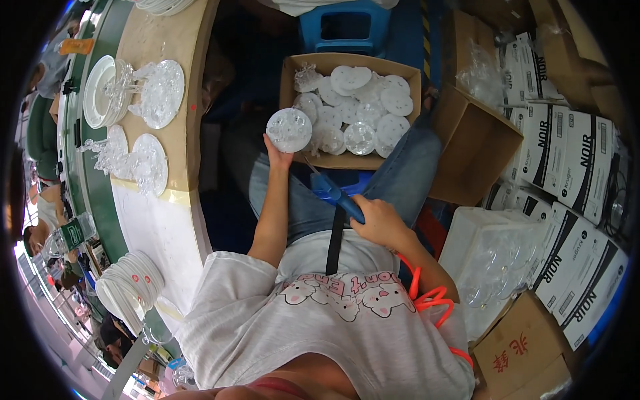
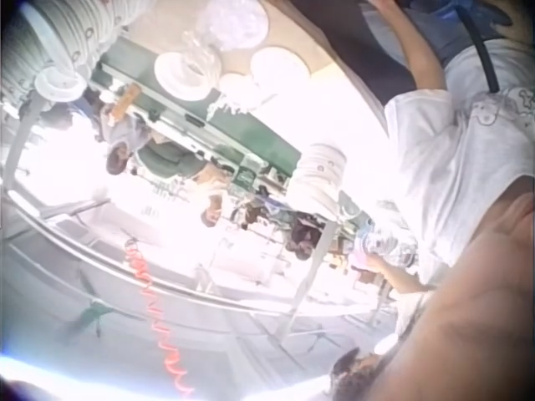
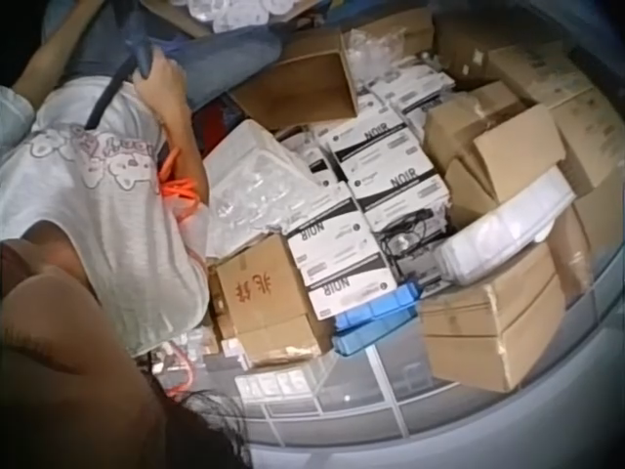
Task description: Cleaning and inspecting plastic light fixture components using a compressed air duster.
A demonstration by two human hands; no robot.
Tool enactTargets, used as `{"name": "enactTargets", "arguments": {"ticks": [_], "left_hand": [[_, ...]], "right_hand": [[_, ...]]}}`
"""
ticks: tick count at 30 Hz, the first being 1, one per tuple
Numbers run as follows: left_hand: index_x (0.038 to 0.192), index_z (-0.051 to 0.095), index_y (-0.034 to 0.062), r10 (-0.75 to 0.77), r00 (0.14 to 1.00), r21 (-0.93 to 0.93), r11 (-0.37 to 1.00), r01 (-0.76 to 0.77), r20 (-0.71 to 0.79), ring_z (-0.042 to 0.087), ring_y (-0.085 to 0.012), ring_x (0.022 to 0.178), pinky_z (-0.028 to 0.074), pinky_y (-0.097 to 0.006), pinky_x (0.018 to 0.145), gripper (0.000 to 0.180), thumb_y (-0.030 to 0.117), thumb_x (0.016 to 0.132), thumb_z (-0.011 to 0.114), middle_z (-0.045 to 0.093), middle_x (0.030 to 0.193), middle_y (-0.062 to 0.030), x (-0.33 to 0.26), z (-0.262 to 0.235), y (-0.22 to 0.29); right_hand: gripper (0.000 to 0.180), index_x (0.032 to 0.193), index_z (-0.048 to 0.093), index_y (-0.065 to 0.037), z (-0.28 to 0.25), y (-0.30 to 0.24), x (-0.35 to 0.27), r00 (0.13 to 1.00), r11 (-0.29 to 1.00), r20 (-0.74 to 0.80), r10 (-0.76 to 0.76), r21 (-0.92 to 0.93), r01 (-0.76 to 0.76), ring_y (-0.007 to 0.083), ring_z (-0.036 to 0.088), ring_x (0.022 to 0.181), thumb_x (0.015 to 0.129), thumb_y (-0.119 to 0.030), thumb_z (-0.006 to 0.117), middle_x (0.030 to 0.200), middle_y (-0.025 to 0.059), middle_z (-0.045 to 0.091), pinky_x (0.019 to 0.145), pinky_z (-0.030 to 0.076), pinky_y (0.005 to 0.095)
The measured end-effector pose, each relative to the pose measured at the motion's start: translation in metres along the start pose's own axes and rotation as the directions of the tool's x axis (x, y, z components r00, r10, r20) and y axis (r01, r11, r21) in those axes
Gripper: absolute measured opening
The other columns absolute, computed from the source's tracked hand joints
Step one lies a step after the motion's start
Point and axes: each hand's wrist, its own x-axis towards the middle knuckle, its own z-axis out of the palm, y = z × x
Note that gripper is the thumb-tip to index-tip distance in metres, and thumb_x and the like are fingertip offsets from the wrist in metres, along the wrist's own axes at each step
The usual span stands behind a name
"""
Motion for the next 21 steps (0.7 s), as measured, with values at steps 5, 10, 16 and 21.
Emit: {"name": "enactTargets", "arguments": {"ticks": [5, 10, 16, 21], "left_hand": [[0.128, 0.038, 0.0124, -0.024, 0.998, -0.006, 1.000, 0.024, -0.058, 0.037, -0.0279, 0.120, 0.029, -0.043, 0.101, 0.059, 0.054, 0.087, 0.030, 0.039, 0.132, -0.0067, -0.001, -0.001, -0.003], [0.130, 0.034, 0.0118, -0.028, 0.997, 0.037, 0.999, 0.030, -0.067, 0.034, -0.0273, 0.122, 0.028, -0.043, 0.101, 0.064, 0.057, 0.086, 0.029, 0.036, 0.133, -0.0069, 0.000, -0.001, -0.005], [0.131, 0.032, 0.0129, -0.059, 0.998, 0.052, 0.997, 0.059, -0.016, 0.032, -0.0268, 0.124, 0.026, -0.044, 0.102, 0.067, 0.060, 0.084, 0.025, 0.034, 0.135, -0.0058, 0.002, -0.007, 0.000], [0.131, 0.033, 0.0115, -0.090, 0.996, 0.063, 0.994, 0.089, 0.015, 0.034, -0.0265, 0.122, 0.026, -0.043, 0.102, 0.067, 0.059, 0.084, 0.029, 0.035, 0.134, -0.0066, -0.005, 0.004, -0.004]], "right_hand": [[0.029, 0.095, 0.052, -0.003, 0.004, 0.004, -0.003, 1.000, 0.999, -0.016, 0.012, -0.049, -0.012, 0.0378, 0.056, 0.064, 0.071, -0.018, 0.057, 0.064, 0.0212, 0.055, 0.059, 0.043, 0.0423], [0.029, 0.094, 0.051, -0.003, 0.004, 0.007, -0.005, 0.998, 0.998, 0.010, 0.061, -0.029, -0.061, 0.0382, 0.057, 0.067, 0.070, -0.019, 0.056, 0.070, 0.0203, 0.058, 0.063, 0.045, 0.0444], [0.032, 0.097, 0.053, -0.006, 0.020, 0.012, -0.003, 0.999, 1.000, 0.041, 0.011, -0.005, -0.011, 0.0374, 0.058, 0.068, 0.070, -0.022, 0.056, 0.070, 0.0196, 0.059, 0.063, 0.046, 0.0446], [0.025, 0.094, 0.055, -0.007, 0.033, 0.011, -0.006, 0.996, 0.999, 0.068, 0.049, 0.011, -0.050, 0.0343, 0.059, 0.074, 0.071, -0.017, 0.055, 0.079, 0.0162, 0.061, 0.066, 0.047, 0.0396]]}}
